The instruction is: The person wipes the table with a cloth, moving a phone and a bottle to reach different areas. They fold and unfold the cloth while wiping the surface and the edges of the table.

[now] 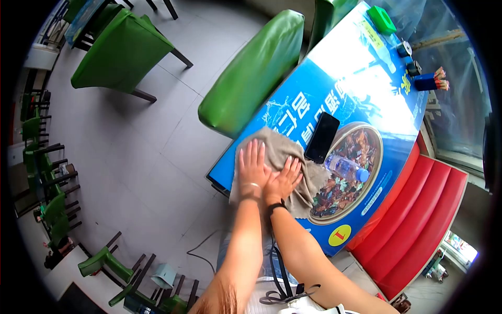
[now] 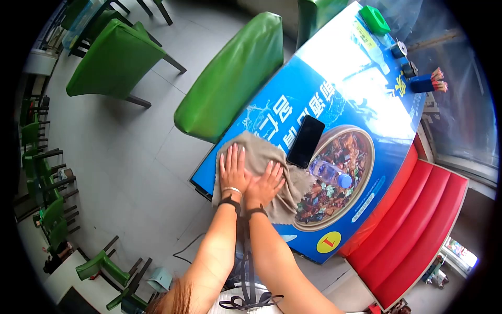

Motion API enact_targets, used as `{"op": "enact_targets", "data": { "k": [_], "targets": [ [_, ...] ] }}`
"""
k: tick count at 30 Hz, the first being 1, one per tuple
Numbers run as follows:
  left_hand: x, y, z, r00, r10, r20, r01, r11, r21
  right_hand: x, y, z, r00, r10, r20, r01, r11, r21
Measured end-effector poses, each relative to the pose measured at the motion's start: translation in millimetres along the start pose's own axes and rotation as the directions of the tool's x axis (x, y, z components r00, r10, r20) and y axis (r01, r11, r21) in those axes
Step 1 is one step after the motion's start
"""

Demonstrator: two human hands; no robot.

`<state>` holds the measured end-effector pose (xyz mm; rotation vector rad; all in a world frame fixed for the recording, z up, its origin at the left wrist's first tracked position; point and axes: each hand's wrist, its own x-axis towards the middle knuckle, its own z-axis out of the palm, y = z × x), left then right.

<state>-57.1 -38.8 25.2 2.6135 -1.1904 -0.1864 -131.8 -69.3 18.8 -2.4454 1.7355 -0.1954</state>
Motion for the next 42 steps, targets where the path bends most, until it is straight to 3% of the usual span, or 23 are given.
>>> {"op": "enact_targets", "data": {
  "k": [4, 8, 10, 14, 17, 21, 24, 29, 31, 33, 35, 37, 41, 42],
  "targets": [
    [35, -6, 1, 0.995, 0.095, -0.031, -0.095, 0.995, 0.004, 20, -18, 12, 0.987, 0.144, -0.068, -0.145, 0.989, 0.003],
    [36, -3, -3, 0.994, 0.108, 0.004, -0.108, 0.993, 0.040, 13, -18, 8, 0.983, 0.184, -0.020, -0.184, 0.983, -0.019],
    [40, -4, 3, 0.993, 0.119, -0.016, -0.119, 0.993, 0.025, 20, -18, 8, 0.986, 0.166, -0.034, -0.164, 0.985, 0.059],
    [32, -3, 2, 0.992, 0.129, -0.010, -0.129, 0.991, 0.027, 12, -13, 11, 0.987, 0.160, 0.010, -0.159, 0.984, -0.085],
    [41, -6, 9, 0.986, 0.159, -0.040, -0.157, 0.987, 0.045, 21, -18, 12, 0.984, 0.180, -0.017, -0.180, 0.984, 0.007],
    [45, -9, 0, 0.961, 0.267, 0.077, -0.270, 0.962, 0.030, 24, -24, 0, 0.973, 0.229, -0.002, -0.229, 0.972, 0.043],
    [69, -6, 8, 0.908, 0.406, 0.104, -0.410, 0.912, 0.017, 33, -23, 5, 0.953, 0.288, -0.095, -0.280, 0.956, 0.088],
    [79, -3, 10, 0.781, 0.606, 0.147, -0.604, 0.794, -0.065, 30, -24, 2, 0.948, 0.295, -0.116, -0.292, 0.955, 0.042],
    [79, -8, 14, 0.767, 0.633, 0.108, -0.622, 0.774, -0.121, 30, -26, 1, 0.943, 0.293, -0.160, -0.282, 0.955, 0.088],
    [66, -26, 7, 0.723, 0.676, 0.144, -0.671, 0.736, -0.089, 23, -25, -1, 0.964, 0.242, -0.110, -0.243, 0.970, -0.001],
    [52, -51, -1, 0.676, 0.689, 0.259, -0.700, 0.711, -0.063, -4, -40, -1, 0.975, 0.180, -0.131, -0.176, 0.983, 0.044],
    [34, -74, -14, 0.649, 0.708, 0.278, -0.717, 0.691, -0.086, -37, -59, 4, 0.978, 0.171, -0.118, -0.164, 0.984, 0.067],
    [16, -103, -20, 0.593, 0.736, 0.327, -0.739, 0.658, -0.141, -78, -88, 14, 0.955, 0.278, -0.099, -0.269, 0.958, 0.096],
    [17, -105, -20, 0.577, 0.754, 0.315, -0.758, 0.638, -0.137, -76, -89, 13, 0.958, 0.278, -0.078, -0.279, 0.960, -0.012]
  ]
}}
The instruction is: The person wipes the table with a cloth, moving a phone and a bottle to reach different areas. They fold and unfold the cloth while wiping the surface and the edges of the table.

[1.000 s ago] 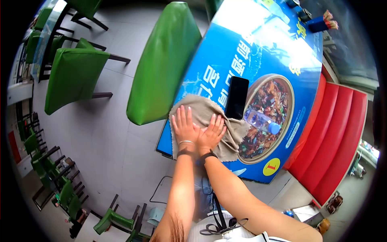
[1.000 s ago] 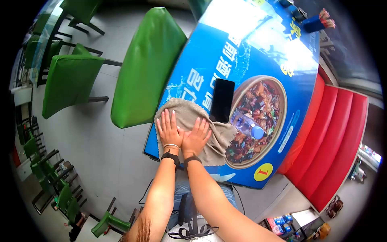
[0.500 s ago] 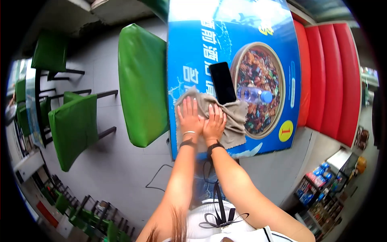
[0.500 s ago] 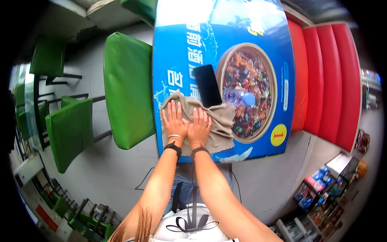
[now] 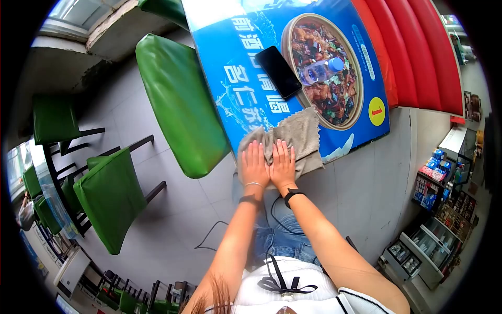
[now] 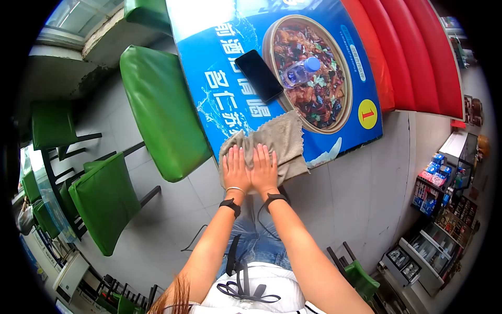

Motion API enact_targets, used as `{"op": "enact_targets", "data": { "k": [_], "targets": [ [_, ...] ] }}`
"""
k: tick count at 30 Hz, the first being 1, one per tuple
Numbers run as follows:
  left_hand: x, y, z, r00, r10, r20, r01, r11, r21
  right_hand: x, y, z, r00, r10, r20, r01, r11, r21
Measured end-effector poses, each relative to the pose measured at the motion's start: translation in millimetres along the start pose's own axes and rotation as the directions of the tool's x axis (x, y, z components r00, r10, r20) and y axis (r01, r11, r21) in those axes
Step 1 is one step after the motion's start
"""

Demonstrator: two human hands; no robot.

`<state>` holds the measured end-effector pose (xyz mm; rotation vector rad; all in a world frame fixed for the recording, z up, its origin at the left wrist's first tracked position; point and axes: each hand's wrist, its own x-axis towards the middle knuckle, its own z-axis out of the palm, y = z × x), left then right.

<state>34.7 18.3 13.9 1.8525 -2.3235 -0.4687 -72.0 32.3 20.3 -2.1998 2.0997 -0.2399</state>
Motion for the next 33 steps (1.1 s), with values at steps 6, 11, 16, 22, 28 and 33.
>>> {"op": "enact_targets", "data": {
  "k": [6, 11, 16, 22, 28, 33],
  "targets": [
    [14, -8, -4, 1.000, -0.012, -0.028, 0.011, 1.000, -0.019, 28, 0, 1, 0.999, -0.040, 0.005, 0.040, 0.999, 0.032],
    [39, -14, -11, 0.992, -0.117, -0.042, 0.117, 0.993, 0.018, 58, -4, 3, 0.999, -0.031, 0.017, 0.030, 0.999, 0.043],
    [72, -13, -17, 0.955, -0.265, -0.135, 0.268, 0.963, 0.001, 98, -7, 2, 1.000, -0.016, 0.010, 0.014, 0.993, 0.121],
    [119, -19, -20, 0.897, -0.382, -0.221, 0.407, 0.910, 0.078, 151, -11, 9, 0.997, 0.072, -0.030, -0.067, 0.986, 0.149],
    [155, -25, -28, 0.853, -0.444, -0.275, 0.475, 0.878, 0.057, 187, -12, 16, 0.995, 0.082, -0.056, -0.070, 0.979, 0.194],
    [180, -31, -31, 0.825, -0.468, -0.316, 0.501, 0.865, 0.027, 212, -14, 19, 0.993, 0.092, -0.072, -0.077, 0.978, 0.194]
  ]
}}
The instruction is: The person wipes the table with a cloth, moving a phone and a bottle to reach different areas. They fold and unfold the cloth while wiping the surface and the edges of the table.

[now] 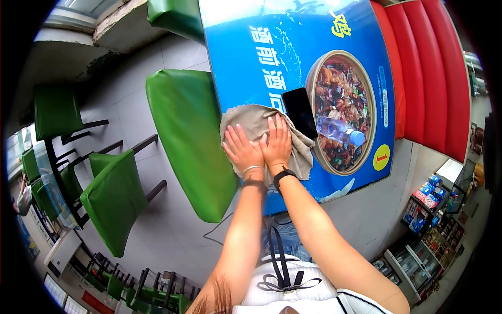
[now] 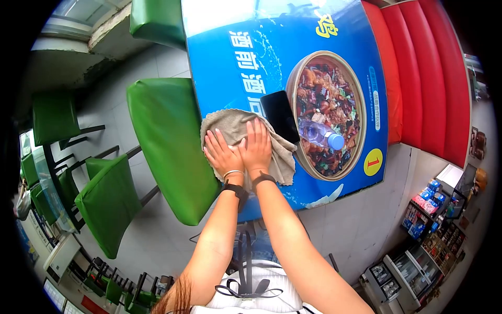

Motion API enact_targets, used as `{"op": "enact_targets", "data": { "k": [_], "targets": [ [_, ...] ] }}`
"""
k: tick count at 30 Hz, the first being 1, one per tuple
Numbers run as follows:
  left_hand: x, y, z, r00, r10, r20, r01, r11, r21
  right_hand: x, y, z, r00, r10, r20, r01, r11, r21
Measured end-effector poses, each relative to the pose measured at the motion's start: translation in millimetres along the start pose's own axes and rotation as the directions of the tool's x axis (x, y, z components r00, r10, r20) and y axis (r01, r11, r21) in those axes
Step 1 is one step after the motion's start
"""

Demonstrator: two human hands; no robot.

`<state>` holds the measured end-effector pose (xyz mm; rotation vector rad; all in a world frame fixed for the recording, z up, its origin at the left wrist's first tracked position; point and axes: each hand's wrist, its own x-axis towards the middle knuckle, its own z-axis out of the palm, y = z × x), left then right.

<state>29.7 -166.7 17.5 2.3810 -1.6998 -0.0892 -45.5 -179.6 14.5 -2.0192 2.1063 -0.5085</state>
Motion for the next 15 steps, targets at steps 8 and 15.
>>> {"op": "enact_targets", "data": {
  "k": [8, 15],
  "targets": [
    [19, 6, 2, 1.000, -0.008, 0.005, 0.008, 1.000, -0.020, 18, -2, 3, 0.999, 0.028, -0.023, -0.029, 0.999, -0.024],
    [37, 7, 8, 0.995, 0.099, 0.007, -0.099, 0.995, -0.019, 32, -5, 1, 0.998, 0.063, -0.012, -0.063, 0.998, 0.018]
  ]
}}
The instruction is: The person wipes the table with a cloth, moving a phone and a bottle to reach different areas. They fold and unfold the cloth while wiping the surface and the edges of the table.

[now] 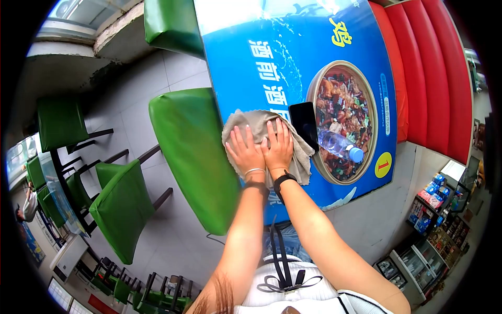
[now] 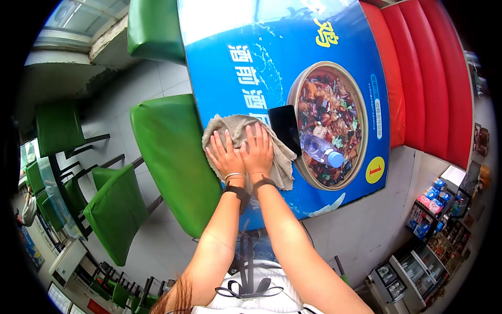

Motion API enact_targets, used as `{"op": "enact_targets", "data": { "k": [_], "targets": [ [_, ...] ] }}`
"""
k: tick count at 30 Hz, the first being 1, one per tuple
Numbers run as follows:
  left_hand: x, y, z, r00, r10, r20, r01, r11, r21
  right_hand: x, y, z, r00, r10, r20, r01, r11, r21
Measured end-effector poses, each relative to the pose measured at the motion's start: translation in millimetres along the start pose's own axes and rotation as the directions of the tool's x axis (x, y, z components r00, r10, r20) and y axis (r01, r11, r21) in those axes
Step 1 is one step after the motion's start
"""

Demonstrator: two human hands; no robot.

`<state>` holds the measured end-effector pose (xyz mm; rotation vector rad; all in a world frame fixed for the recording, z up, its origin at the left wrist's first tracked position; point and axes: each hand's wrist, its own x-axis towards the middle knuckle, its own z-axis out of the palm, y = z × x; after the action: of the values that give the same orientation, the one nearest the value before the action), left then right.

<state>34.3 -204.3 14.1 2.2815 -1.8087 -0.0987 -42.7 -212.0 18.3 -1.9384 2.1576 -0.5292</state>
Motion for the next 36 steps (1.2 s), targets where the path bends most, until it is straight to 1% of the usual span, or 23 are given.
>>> {"op": "enact_targets", "data": {
  "k": [2, 6, 9, 11, 15, 17, 19, 23, 25, 27, 29, 32, 35, 36],
  "targets": [
    [4, 0, 0, 0.999, 0.035, -0.008, -0.035, 0.999, 0.018, 3, 0, 2, 1.000, -0.011, 0.003, 0.011, 1.000, -0.018],
    [8, 0, 4, 0.998, 0.058, -0.012, -0.058, 0.998, 0.033, 8, -2, 3, 1.000, -0.004, 0.010, 0.005, 1.000, -0.016],
    [11, 1, 5, 0.998, 0.060, -0.035, -0.060, 0.998, 0.011, 12, -3, 3, 1.000, -0.008, 0.011, 0.008, 1.000, -0.016],
    [13, 1, 5, 0.999, 0.049, -0.016, -0.050, 0.998, -0.027, 14, -3, 3, 1.000, -0.016, -0.006, 0.016, 1.000, 0.000],
    [19, 3, 5, 0.998, 0.062, -0.029, -0.062, 0.998, -0.025, 20, -3, 6, 0.999, -0.024, -0.025, 0.024, 1.000, 0.016],
    [23, 3, 5, 0.997, 0.075, -0.022, -0.075, 0.997, -0.011, 22, -3, 8, 0.998, -0.035, -0.055, 0.034, 0.999, -0.018],
    [25, 1, 8, 0.995, 0.084, -0.062, -0.084, 0.996, -0.003, 23, -4, 9, 0.997, -0.035, -0.069, 0.034, 0.999, -0.016],
    [28, 2, 8, 0.995, 0.089, -0.046, -0.088, 0.996, 0.026, 27, -6, 9, 0.997, -0.031, -0.078, 0.030, 0.999, -0.011],
    [30, 2, 9, 0.996, 0.089, -0.016, -0.089, 0.995, 0.040, 28, -5, 12, 0.999, -0.010, -0.036, 0.010, 1.000, -0.012],
    [32, 2, 10, 0.996, 0.084, -0.015, -0.083, 0.996, 0.038, 30, -5, 12, 0.999, -0.014, -0.028, 0.014, 1.000, -0.023],
    [36, 3, 12, 0.996, 0.079, -0.027, -0.078, 0.996, 0.037, 33, -7, 11, 1.000, -0.002, -0.030, 0.000, 0.998, -0.067],
    [43, 5, 9, 0.998, 0.056, -0.016, -0.054, 0.996, 0.066, 39, -8, 13, 0.999, -0.002, -0.053, -0.001, 0.998, -0.070],
    [45, 6, 5, 1.000, 0.024, 0.011, -0.024, 1.000, -0.019, 40, -9, 14, 0.999, 0.014, -0.050, -0.016, 0.999, -0.051],
    [45, 4, 8, 0.999, 0.030, 0.031, -0.031, 0.999, 0.025, 41, -10, 14, 0.998, 0.012, -0.061, -0.014, 0.999, -0.033]
  ]
}}
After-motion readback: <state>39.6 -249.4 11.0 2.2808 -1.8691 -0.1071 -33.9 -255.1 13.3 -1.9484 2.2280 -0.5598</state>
